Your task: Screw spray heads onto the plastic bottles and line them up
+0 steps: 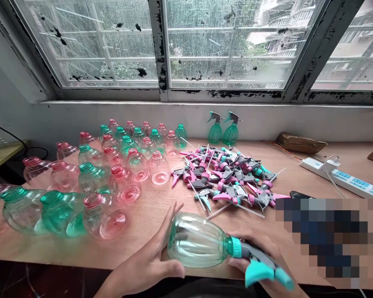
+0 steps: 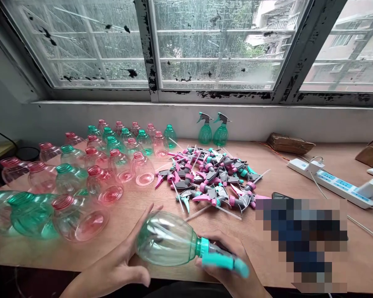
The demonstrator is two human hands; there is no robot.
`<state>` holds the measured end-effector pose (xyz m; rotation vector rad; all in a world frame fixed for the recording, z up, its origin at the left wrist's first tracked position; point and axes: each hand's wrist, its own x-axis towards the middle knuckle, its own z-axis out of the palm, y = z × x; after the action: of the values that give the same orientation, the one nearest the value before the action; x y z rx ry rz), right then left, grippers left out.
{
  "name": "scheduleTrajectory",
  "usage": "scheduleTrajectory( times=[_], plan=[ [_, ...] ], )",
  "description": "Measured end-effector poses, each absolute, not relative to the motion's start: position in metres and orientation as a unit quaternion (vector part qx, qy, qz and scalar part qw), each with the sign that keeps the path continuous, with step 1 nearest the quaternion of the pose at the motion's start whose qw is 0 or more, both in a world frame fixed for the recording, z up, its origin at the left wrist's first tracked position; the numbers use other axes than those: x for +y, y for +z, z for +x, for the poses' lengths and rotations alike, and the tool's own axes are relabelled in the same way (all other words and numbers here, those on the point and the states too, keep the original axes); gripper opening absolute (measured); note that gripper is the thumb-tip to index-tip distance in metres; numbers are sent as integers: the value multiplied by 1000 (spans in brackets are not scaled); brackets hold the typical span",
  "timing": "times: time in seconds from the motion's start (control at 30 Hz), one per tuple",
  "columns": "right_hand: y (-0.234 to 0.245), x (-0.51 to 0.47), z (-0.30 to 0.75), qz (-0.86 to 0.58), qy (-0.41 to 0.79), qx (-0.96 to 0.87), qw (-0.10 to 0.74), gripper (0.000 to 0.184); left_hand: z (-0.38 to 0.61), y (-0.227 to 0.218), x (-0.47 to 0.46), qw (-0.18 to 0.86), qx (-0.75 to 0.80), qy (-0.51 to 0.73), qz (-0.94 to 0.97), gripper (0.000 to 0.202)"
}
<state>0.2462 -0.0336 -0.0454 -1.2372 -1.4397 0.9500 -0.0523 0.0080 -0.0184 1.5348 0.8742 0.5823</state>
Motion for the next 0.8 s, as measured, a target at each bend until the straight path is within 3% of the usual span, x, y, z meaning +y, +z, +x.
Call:
scheduleTrajectory(
  times=[0.1, 0.2, 0.33, 0.47, 0.53, 0.6, 0.7, 0.73, 0.8],
  plan=[
    [-40, -31, 249, -484, 354, -639, 482, 34, -51, -16, 7, 643, 342, 266, 631, 109],
    [-36, -31, 252, -473, 386, -641, 465, 31, -49, -14, 6, 637, 349, 248, 642, 97],
    [-33, -33, 250, -497, 454, -583, 455, 23, -45, -16, 6, 529, 352, 265, 725, 85],
    [-33, -40, 249, -535, 428, -567, 457, 30, -39, -23, 5, 409, 299, 296, 810, 89],
    [-27, -41, 260, -547, 393, -579, 460, 37, -36, -25, 2, 376, 279, 310, 827, 94],
    [-12, -35, 283, -564, 345, -582, 473, 42, -32, -25, -1, 357, 295, 297, 835, 111],
    [29, 0, 332, -654, 199, -561, 466, 38, -29, -23, -4, 377, 342, 243, 826, 135],
    [46, 19, 349, -681, 110, -534, 489, 42, -29, -22, -4, 389, 349, 232, 820, 134],
    [78, 67, 377, -665, 48, -538, 516, 43, -31, -20, -3, 417, 351, 223, 808, 121]
  ],
)
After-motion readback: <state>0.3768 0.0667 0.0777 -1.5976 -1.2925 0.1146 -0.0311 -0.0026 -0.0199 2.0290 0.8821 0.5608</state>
